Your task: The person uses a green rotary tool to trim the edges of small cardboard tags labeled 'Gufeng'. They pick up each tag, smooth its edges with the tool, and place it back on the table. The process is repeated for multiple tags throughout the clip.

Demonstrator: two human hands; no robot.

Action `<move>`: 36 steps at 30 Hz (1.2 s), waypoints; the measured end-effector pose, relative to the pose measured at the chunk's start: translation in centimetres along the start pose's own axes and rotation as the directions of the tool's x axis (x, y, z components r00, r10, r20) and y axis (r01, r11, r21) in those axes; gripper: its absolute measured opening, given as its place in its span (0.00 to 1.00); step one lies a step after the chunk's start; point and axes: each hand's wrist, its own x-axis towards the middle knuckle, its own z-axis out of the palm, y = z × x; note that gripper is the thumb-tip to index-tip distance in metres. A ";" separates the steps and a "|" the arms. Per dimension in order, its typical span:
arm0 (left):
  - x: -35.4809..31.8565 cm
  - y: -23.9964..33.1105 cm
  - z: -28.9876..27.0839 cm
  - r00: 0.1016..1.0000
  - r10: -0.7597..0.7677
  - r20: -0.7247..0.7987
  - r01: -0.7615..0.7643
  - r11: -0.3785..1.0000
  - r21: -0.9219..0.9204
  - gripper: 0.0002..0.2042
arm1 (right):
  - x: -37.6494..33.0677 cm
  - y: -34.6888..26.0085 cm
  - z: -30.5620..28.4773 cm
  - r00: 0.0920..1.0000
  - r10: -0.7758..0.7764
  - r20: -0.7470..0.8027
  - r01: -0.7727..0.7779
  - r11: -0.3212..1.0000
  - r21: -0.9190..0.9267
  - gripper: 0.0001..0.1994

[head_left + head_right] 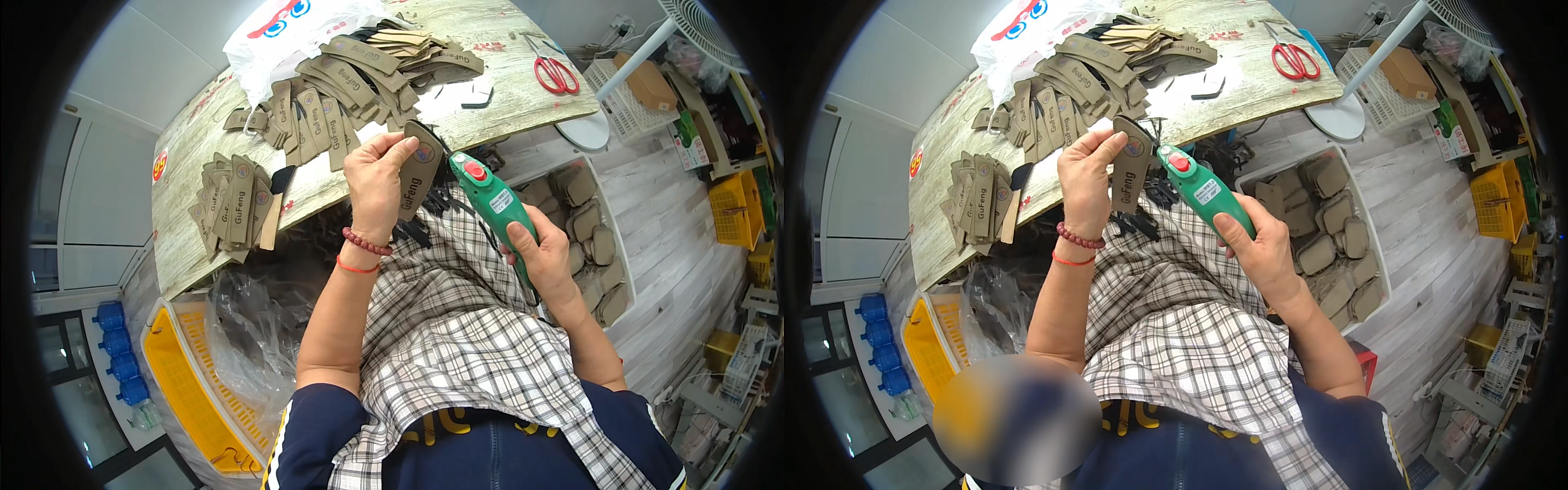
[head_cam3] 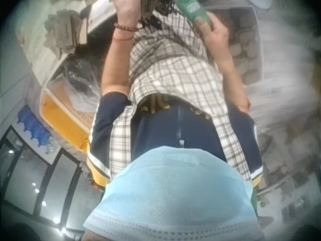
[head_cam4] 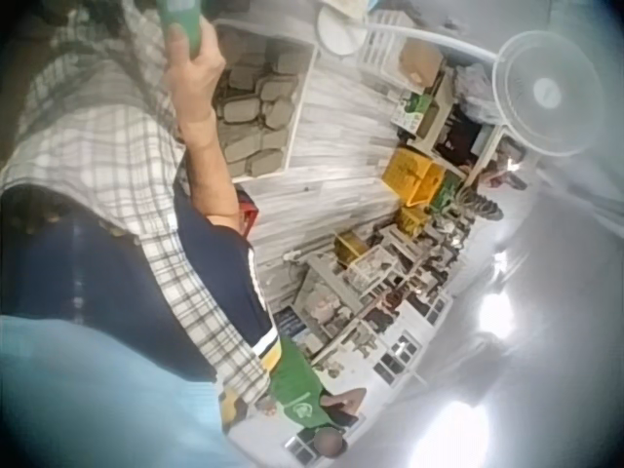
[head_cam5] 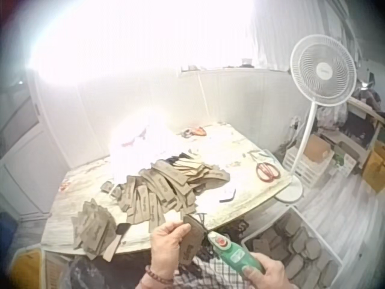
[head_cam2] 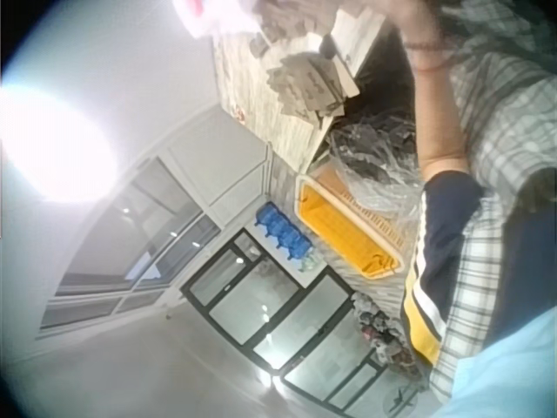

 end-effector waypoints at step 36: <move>7.0 9.7 -17.3 0.898 0.439 -0.036 -0.130 0.342 0.931 0.13 | 0.9 1.2 -0.6 0.997 0.037 0.062 -0.040 0.998 0.042 0.19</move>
